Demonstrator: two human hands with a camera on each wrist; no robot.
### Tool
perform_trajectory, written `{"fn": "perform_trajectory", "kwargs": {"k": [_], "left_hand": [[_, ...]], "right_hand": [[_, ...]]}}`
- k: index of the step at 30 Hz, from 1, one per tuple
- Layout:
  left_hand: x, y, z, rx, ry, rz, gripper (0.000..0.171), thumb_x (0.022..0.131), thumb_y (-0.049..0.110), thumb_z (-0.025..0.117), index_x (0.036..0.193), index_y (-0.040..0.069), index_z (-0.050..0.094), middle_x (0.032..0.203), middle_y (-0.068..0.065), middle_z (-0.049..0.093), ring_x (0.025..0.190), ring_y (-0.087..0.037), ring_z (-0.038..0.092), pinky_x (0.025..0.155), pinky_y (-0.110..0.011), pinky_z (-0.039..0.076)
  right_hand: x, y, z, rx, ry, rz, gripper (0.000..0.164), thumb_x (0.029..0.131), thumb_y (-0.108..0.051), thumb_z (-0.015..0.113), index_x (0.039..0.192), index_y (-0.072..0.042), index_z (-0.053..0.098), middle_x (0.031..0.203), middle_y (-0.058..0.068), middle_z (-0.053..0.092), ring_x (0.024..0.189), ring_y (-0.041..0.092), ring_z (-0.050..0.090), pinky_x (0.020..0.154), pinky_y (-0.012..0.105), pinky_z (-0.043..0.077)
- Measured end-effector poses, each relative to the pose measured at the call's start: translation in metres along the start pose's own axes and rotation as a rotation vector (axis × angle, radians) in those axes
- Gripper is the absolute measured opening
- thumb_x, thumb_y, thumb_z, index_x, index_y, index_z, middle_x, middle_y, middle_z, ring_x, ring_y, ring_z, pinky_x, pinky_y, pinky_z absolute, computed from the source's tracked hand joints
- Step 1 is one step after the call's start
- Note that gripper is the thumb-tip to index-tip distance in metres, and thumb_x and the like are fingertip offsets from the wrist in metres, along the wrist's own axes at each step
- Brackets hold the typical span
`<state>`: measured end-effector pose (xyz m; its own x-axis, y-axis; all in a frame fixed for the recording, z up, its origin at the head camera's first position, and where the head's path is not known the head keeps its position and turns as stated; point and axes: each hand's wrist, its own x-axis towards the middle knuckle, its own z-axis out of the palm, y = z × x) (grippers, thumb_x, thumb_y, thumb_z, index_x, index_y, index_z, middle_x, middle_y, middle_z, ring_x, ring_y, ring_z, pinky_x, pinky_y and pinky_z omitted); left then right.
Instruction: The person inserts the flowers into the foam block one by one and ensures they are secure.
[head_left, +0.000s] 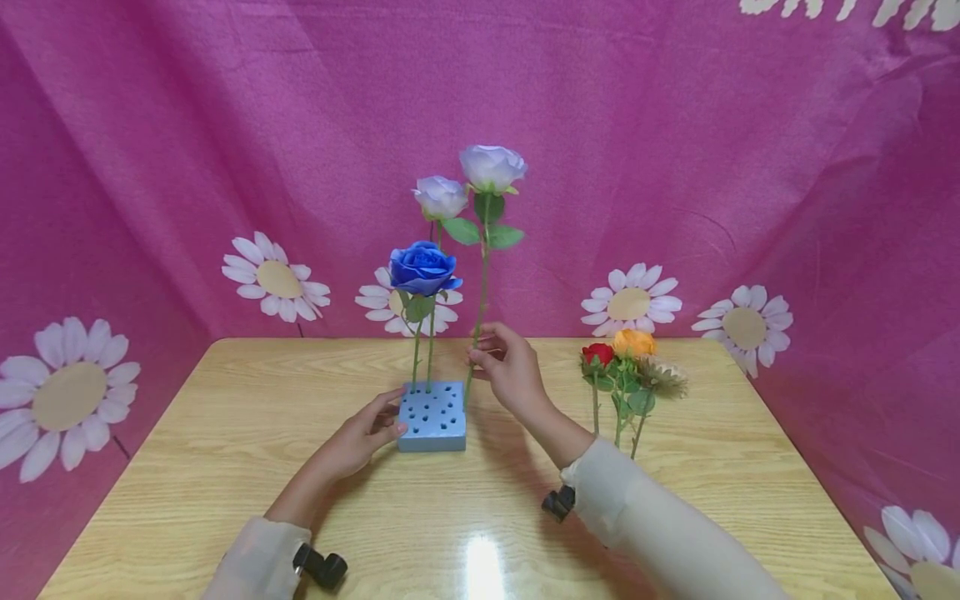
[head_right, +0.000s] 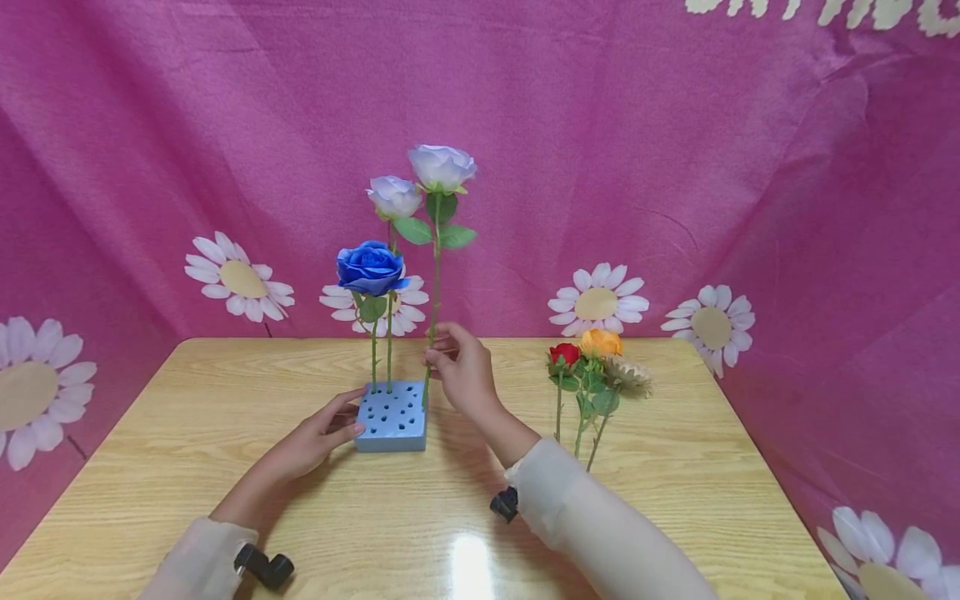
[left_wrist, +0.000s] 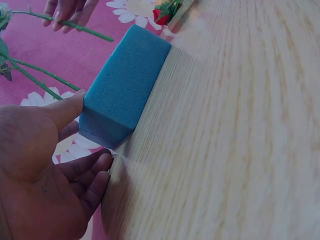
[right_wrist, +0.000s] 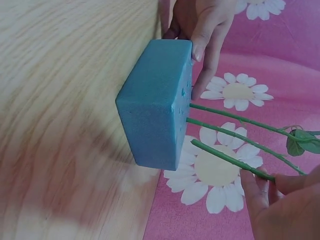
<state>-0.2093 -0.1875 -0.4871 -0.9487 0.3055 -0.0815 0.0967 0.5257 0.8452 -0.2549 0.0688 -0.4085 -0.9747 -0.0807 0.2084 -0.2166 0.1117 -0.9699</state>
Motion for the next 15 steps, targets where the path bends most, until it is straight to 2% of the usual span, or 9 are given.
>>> {"fn": "perform_trajectory", "kwargs": {"k": [6, 12, 15], "left_hand": [[0.0, 0.0, 0.0, 0.002, 0.0, 0.002, 0.061, 0.107, 0.027, 0.058, 0.161, 0.016, 0.033, 0.15, -0.024, 0.05, 0.135, -0.04, 0.051, 0.114, -0.059, 0.038], [0.001, -0.001, 0.001, 0.0, -0.002, -0.011, 0.062, 0.107, 0.028, 0.058, 0.162, 0.018, 0.032, 0.153, -0.023, 0.048, 0.137, -0.041, 0.049, 0.116, -0.058, 0.037], [0.001, -0.001, 0.002, -0.009, 0.001, -0.02, 0.062, 0.107, 0.028, 0.059, 0.162, 0.019, 0.032, 0.153, -0.023, 0.048, 0.137, -0.041, 0.048, 0.116, -0.058, 0.037]], "right_hand": [[0.006, -0.001, 0.009, 0.002, 0.015, -0.023, 0.025, 0.094, 0.011, 0.066, 0.118, 0.003, 0.066, 0.103, 0.029, 0.069, 0.087, 0.035, 0.074, 0.072, 0.036, 0.064], [0.009, 0.001, 0.016, -0.017, 0.028, -0.042, 0.023, 0.095, 0.01, 0.066, 0.116, 0.003, 0.066, 0.1, 0.026, 0.069, 0.08, 0.025, 0.073, 0.071, 0.035, 0.064], [0.01, 0.003, 0.018, -0.037, 0.027, -0.056, 0.023, 0.095, 0.01, 0.065, 0.116, 0.003, 0.066, 0.102, 0.027, 0.069, 0.084, 0.031, 0.074, 0.073, 0.035, 0.064]]}}
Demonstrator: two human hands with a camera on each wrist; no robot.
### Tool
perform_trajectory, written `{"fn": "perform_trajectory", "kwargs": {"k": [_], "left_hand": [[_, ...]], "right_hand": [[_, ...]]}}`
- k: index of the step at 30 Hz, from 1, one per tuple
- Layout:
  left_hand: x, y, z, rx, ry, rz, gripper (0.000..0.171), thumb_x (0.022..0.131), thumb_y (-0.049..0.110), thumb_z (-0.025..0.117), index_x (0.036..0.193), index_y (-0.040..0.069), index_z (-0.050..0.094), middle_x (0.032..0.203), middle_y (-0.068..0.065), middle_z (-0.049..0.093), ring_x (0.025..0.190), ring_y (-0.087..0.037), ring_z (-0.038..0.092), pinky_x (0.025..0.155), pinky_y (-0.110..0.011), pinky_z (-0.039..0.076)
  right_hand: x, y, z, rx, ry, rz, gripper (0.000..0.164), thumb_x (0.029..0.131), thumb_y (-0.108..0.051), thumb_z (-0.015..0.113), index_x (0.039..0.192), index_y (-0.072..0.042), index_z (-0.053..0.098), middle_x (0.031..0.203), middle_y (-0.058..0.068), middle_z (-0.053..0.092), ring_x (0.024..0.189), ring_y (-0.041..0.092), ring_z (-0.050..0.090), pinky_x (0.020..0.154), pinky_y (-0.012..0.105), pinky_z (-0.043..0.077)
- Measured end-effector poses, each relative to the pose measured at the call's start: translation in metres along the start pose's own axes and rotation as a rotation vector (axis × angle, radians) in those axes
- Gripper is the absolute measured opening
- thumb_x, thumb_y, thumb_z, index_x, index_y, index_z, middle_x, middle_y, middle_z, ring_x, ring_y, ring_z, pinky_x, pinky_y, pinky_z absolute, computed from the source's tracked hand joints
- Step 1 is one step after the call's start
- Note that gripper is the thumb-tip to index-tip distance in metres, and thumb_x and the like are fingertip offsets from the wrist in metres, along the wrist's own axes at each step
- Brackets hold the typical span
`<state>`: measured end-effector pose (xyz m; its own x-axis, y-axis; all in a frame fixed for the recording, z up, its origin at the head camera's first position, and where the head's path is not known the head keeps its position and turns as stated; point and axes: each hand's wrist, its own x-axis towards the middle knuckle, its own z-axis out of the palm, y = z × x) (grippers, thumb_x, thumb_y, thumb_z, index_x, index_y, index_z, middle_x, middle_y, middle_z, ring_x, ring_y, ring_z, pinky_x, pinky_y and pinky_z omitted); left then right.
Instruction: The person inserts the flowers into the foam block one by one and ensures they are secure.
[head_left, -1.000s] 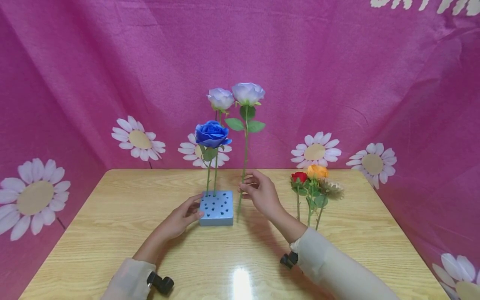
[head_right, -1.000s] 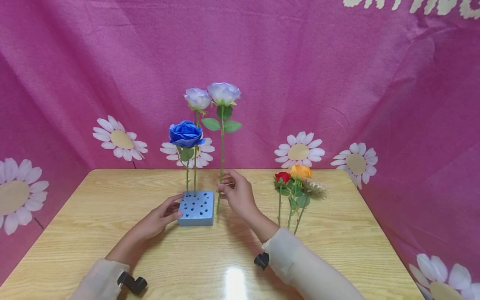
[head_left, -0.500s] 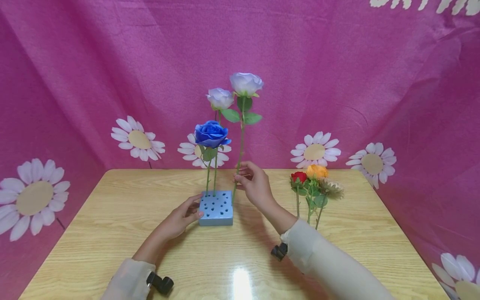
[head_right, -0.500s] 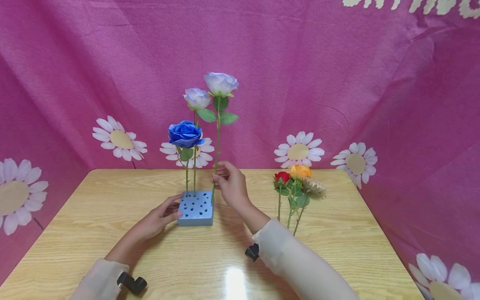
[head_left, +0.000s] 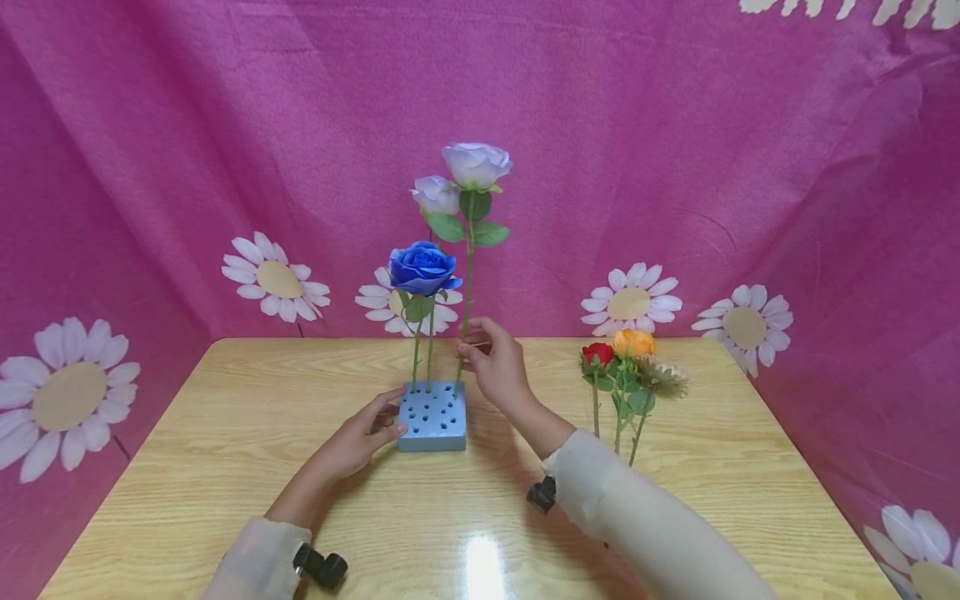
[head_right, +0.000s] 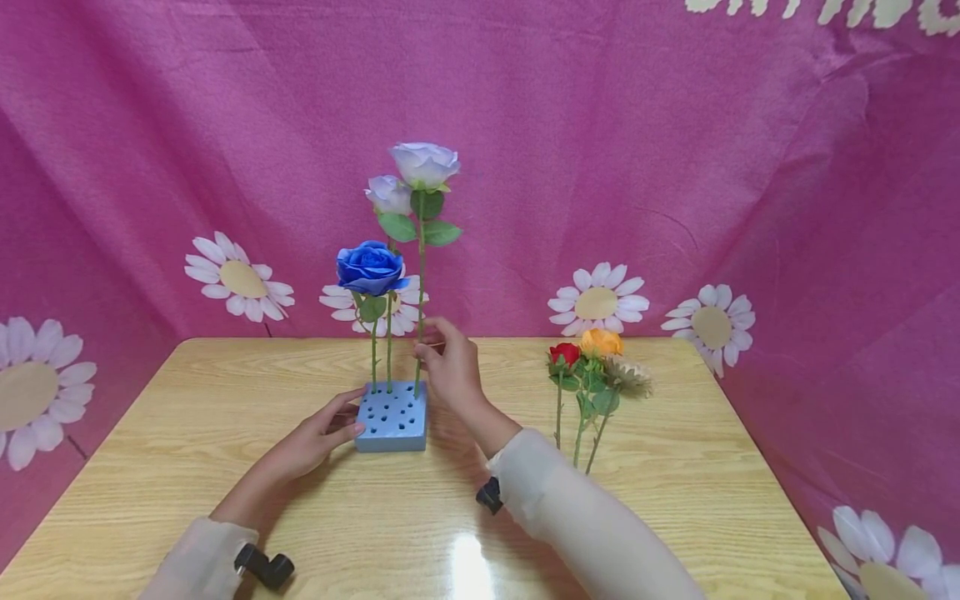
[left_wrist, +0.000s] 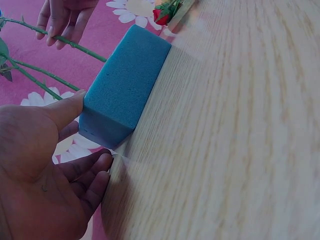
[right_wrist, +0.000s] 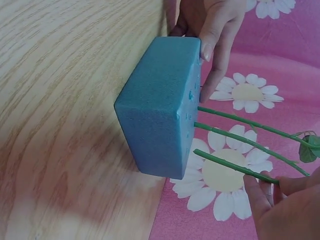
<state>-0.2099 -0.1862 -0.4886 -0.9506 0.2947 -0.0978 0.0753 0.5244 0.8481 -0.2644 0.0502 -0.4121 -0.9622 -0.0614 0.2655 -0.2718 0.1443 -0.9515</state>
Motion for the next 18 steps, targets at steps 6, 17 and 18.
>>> {"fn": "perform_trajectory", "kwargs": {"k": [6, 17, 18], "left_hand": [[0.0, -0.001, 0.0, -0.01, -0.001, 0.001, 0.062, 0.107, 0.027, 0.059, 0.162, 0.019, 0.032, 0.154, -0.022, 0.047, 0.138, -0.041, 0.048, 0.116, -0.059, 0.036], [0.0, -0.001, -0.001, -0.01, 0.002, 0.005, 0.062, 0.107, 0.028, 0.059, 0.162, 0.02, 0.032, 0.154, -0.022, 0.047, 0.138, -0.041, 0.048, 0.116, -0.06, 0.036], [0.0, -0.002, -0.001, -0.011, 0.002, 0.005, 0.062, 0.107, 0.028, 0.059, 0.162, 0.02, 0.032, 0.154, -0.022, 0.047, 0.138, -0.041, 0.048, 0.116, -0.059, 0.036]], "right_hand": [[0.001, 0.005, 0.003, -0.04, -0.005, -0.01, 0.023, 0.095, 0.011, 0.065, 0.116, 0.001, 0.067, 0.099, 0.023, 0.07, 0.094, 0.042, 0.073, 0.075, 0.037, 0.064], [-0.004, 0.01, 0.007, -0.097, -0.013, -0.012, 0.022, 0.093, 0.009, 0.068, 0.113, 0.001, 0.067, 0.098, 0.022, 0.072, 0.088, 0.034, 0.073, 0.075, 0.035, 0.064], [-0.004, 0.011, 0.007, -0.101, -0.014, -0.021, 0.02, 0.093, 0.009, 0.068, 0.112, 0.001, 0.067, 0.097, 0.021, 0.073, 0.088, 0.034, 0.073, 0.075, 0.034, 0.064]]}}
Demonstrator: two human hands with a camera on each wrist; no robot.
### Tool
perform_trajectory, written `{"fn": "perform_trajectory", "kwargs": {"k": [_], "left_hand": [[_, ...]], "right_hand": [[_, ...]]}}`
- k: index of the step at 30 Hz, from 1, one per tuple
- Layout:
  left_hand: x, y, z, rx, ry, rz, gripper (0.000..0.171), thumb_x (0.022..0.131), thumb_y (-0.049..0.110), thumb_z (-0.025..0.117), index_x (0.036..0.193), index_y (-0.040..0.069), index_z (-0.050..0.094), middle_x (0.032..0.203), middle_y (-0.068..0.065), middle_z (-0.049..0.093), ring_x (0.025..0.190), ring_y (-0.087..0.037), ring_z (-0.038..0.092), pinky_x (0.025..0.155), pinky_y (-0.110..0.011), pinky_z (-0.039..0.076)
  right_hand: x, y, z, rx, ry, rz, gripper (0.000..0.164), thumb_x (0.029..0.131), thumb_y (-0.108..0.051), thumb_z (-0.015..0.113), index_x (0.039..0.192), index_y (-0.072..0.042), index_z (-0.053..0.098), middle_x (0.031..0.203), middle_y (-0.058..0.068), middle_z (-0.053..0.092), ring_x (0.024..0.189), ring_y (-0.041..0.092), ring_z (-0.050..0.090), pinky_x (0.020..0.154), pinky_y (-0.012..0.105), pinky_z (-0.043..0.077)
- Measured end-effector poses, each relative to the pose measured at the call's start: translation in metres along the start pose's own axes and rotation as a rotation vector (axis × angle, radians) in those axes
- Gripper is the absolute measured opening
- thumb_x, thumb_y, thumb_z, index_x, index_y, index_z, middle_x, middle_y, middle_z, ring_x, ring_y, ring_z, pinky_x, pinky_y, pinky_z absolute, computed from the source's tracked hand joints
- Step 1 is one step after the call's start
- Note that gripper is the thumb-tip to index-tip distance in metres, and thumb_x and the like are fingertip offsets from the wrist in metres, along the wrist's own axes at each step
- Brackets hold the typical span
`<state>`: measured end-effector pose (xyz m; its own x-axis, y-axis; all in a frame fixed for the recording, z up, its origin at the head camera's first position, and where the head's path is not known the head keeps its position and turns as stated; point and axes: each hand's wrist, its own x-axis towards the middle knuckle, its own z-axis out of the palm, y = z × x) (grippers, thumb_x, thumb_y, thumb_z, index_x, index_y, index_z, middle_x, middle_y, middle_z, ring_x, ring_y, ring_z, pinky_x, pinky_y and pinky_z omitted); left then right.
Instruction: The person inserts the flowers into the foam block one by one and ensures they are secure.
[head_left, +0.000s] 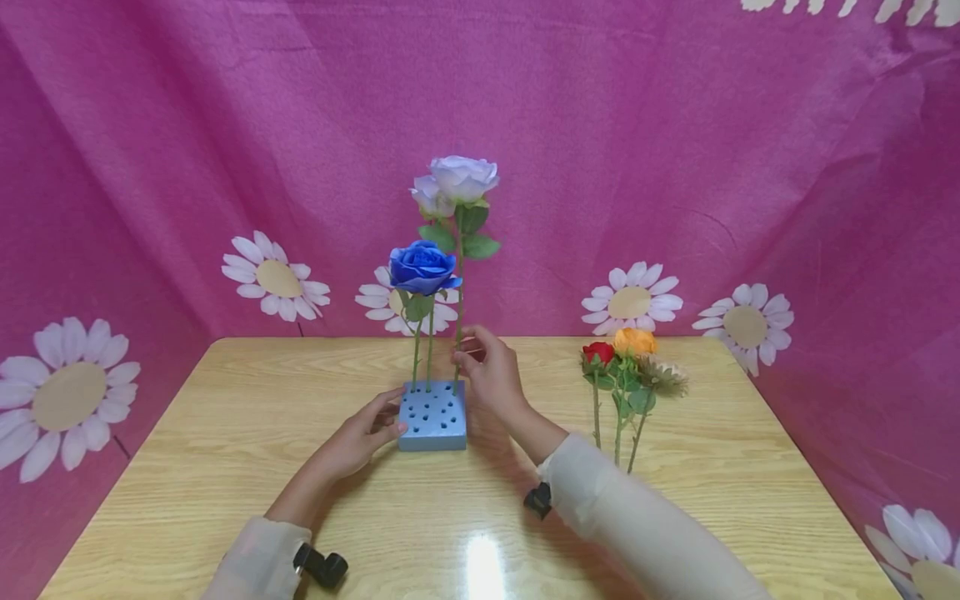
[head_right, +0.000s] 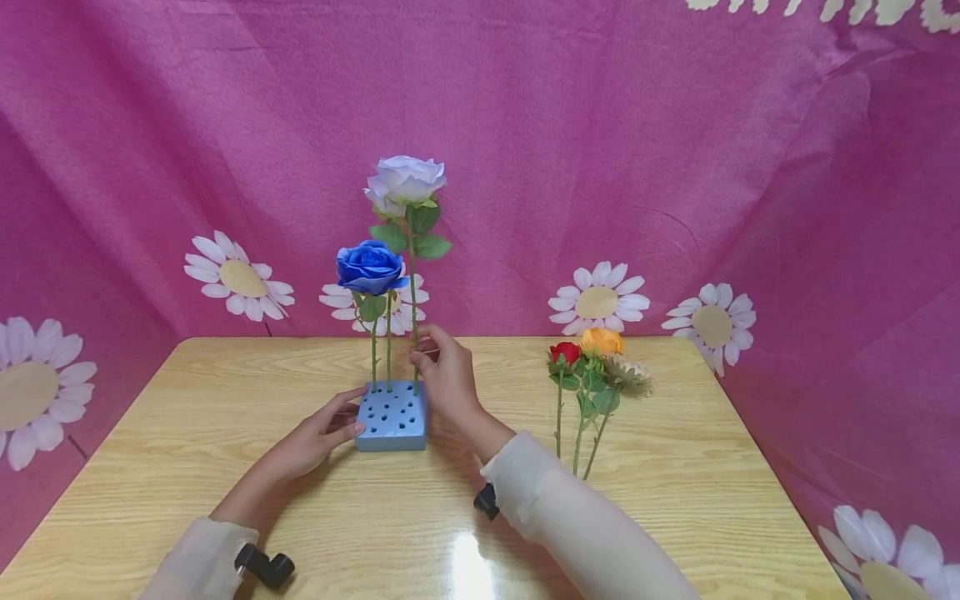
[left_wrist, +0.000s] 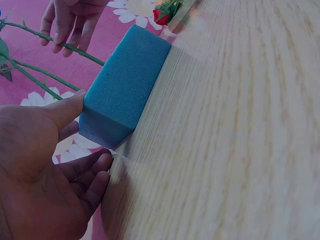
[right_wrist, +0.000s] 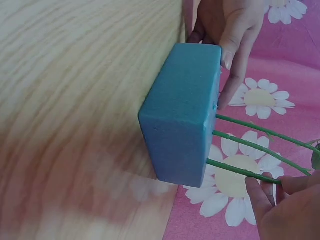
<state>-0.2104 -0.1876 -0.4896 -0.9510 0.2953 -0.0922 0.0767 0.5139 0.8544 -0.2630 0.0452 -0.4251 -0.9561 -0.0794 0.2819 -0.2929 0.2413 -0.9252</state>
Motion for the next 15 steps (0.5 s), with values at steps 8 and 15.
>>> {"fn": "perform_trajectory", "kwargs": {"k": [8, 15], "left_hand": [[0.0, 0.0, 0.0, 0.013, -0.005, 0.017, 0.062, 0.107, 0.027, 0.059, 0.162, 0.017, 0.031, 0.153, -0.021, 0.048, 0.136, -0.038, 0.049, 0.116, -0.057, 0.037], [-0.002, 0.003, -0.001, 0.021, -0.006, 0.034, 0.06, 0.108, 0.026, 0.057, 0.161, 0.015, 0.032, 0.151, -0.022, 0.05, 0.135, -0.039, 0.051, 0.114, -0.058, 0.039]], "right_hand": [[-0.008, 0.009, 0.002, -0.096, -0.017, -0.027, 0.017, 0.092, 0.004, 0.071, 0.107, -0.004, 0.068, 0.097, 0.015, 0.075, 0.088, 0.028, 0.071, 0.08, 0.035, 0.06], [-0.009, 0.017, 0.005, -0.083, -0.02, -0.041, 0.017, 0.091, 0.005, 0.071, 0.105, -0.004, 0.069, 0.096, 0.014, 0.076, 0.087, 0.027, 0.072, 0.078, 0.035, 0.06]]}}
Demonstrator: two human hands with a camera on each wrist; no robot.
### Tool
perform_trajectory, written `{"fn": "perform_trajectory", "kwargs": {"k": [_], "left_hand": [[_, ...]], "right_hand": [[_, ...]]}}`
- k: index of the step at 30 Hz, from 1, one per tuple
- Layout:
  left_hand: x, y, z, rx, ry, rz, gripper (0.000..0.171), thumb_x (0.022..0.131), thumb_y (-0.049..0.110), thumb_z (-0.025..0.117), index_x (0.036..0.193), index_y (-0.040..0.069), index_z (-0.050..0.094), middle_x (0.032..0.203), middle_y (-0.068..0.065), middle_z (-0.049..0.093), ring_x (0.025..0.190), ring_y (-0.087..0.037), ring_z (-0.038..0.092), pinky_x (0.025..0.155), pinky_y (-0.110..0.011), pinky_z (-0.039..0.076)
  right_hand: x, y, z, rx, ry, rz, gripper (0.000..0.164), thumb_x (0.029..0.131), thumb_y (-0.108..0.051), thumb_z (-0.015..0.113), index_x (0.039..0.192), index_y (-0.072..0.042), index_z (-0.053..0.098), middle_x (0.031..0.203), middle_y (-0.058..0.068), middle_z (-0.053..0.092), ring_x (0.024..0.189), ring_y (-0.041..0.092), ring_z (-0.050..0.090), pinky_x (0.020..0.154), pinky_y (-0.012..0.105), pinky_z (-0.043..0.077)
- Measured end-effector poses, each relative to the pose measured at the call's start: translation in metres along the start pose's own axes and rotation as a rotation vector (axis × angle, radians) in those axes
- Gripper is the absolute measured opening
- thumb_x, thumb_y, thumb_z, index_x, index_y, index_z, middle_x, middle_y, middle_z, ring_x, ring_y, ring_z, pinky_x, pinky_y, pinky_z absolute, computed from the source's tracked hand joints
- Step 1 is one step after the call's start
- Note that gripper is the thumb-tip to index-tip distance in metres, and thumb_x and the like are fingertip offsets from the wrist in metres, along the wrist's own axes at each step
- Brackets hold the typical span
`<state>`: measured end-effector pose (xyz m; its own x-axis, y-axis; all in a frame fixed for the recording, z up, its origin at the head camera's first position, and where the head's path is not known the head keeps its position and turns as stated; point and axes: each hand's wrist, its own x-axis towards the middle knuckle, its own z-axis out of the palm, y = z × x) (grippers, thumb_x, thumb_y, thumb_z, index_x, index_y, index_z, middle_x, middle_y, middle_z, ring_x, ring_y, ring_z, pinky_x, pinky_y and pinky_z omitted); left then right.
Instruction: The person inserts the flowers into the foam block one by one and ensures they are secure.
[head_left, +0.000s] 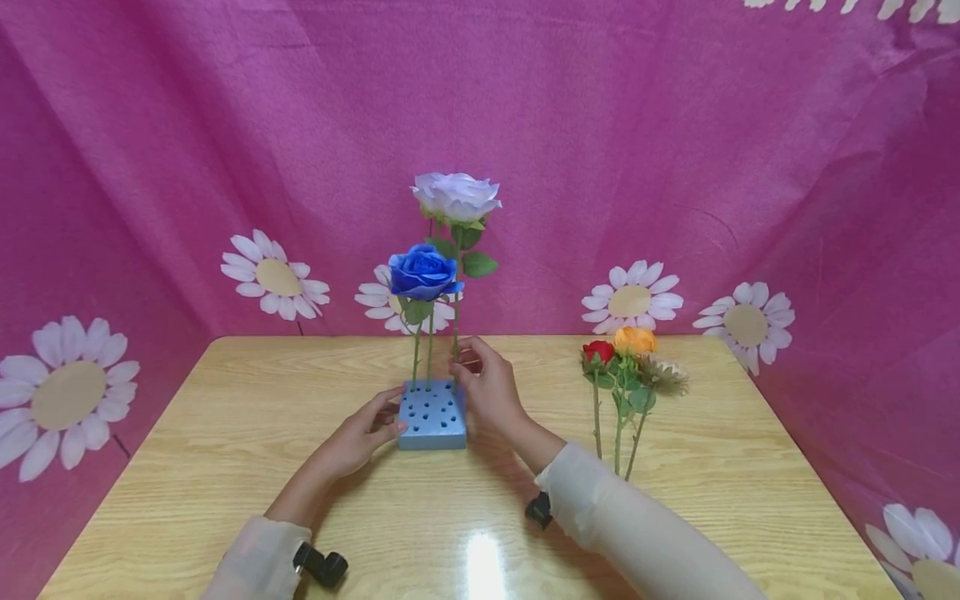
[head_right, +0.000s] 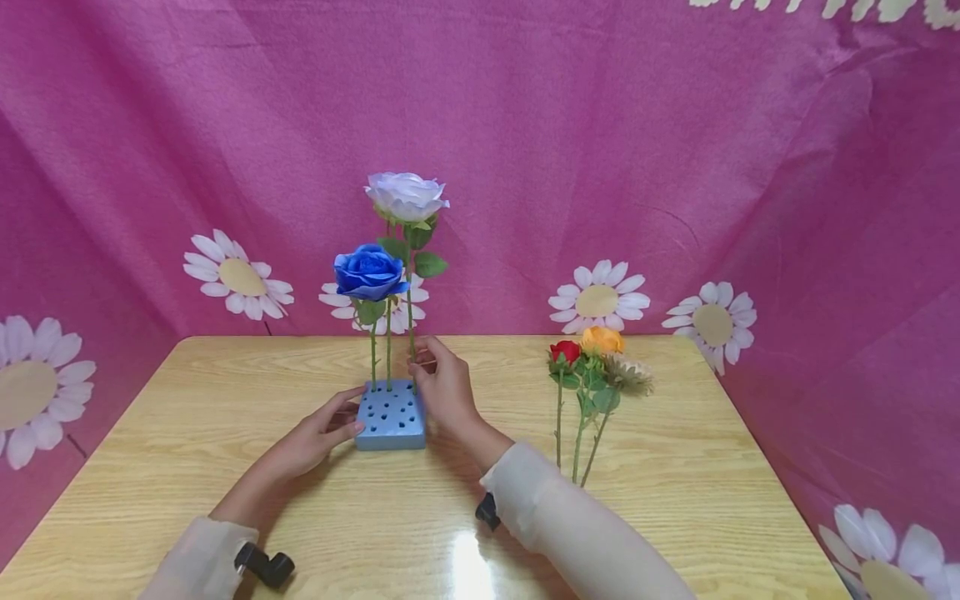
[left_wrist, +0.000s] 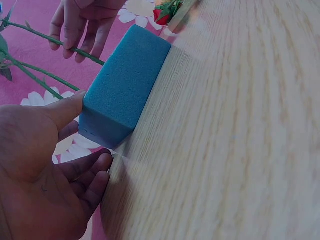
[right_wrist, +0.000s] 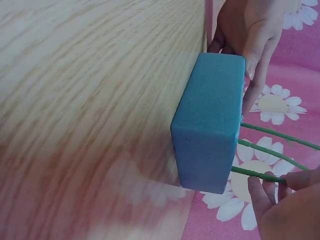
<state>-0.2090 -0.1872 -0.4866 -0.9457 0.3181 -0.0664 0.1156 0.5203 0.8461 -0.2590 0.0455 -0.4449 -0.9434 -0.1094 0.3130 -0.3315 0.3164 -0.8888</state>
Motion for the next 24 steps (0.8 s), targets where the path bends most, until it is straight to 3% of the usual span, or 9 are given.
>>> {"fn": "perform_trajectory", "kwargs": {"k": [11, 17, 24], "left_hand": [[-0.0009, 0.0005, -0.001, -0.001, -0.009, -0.013, 0.062, 0.108, 0.027, 0.057, 0.163, 0.019, 0.031, 0.151, -0.025, 0.048, 0.137, -0.042, 0.049, 0.115, -0.059, 0.037], [-0.0012, 0.0, -0.0016, 0.004, -0.011, 0.004, 0.061, 0.108, 0.028, 0.057, 0.162, 0.016, 0.032, 0.15, -0.026, 0.049, 0.136, -0.043, 0.05, 0.114, -0.06, 0.038], [-0.001, -0.0004, -0.0011, 0.007, -0.014, -0.007, 0.062, 0.108, 0.028, 0.057, 0.163, 0.018, 0.03, 0.151, -0.026, 0.048, 0.137, -0.043, 0.049, 0.115, -0.061, 0.037]], "right_hand": [[-0.0008, 0.0036, 0.0025, -0.028, -0.003, -0.014, 0.019, 0.091, 0.005, 0.072, 0.107, -0.005, 0.07, 0.1, 0.012, 0.077, 0.091, 0.026, 0.073, 0.083, 0.035, 0.059], [-0.0011, 0.0042, 0.0027, -0.012, -0.006, -0.019, 0.02, 0.09, 0.006, 0.071, 0.107, -0.004, 0.07, 0.1, 0.017, 0.077, 0.092, 0.028, 0.074, 0.084, 0.036, 0.06], [-0.0017, 0.0047, 0.0014, -0.01, -0.015, 0.016, 0.023, 0.09, 0.004, 0.072, 0.112, -0.003, 0.07, 0.102, 0.014, 0.076, 0.096, 0.028, 0.072, 0.087, 0.038, 0.059]]}}
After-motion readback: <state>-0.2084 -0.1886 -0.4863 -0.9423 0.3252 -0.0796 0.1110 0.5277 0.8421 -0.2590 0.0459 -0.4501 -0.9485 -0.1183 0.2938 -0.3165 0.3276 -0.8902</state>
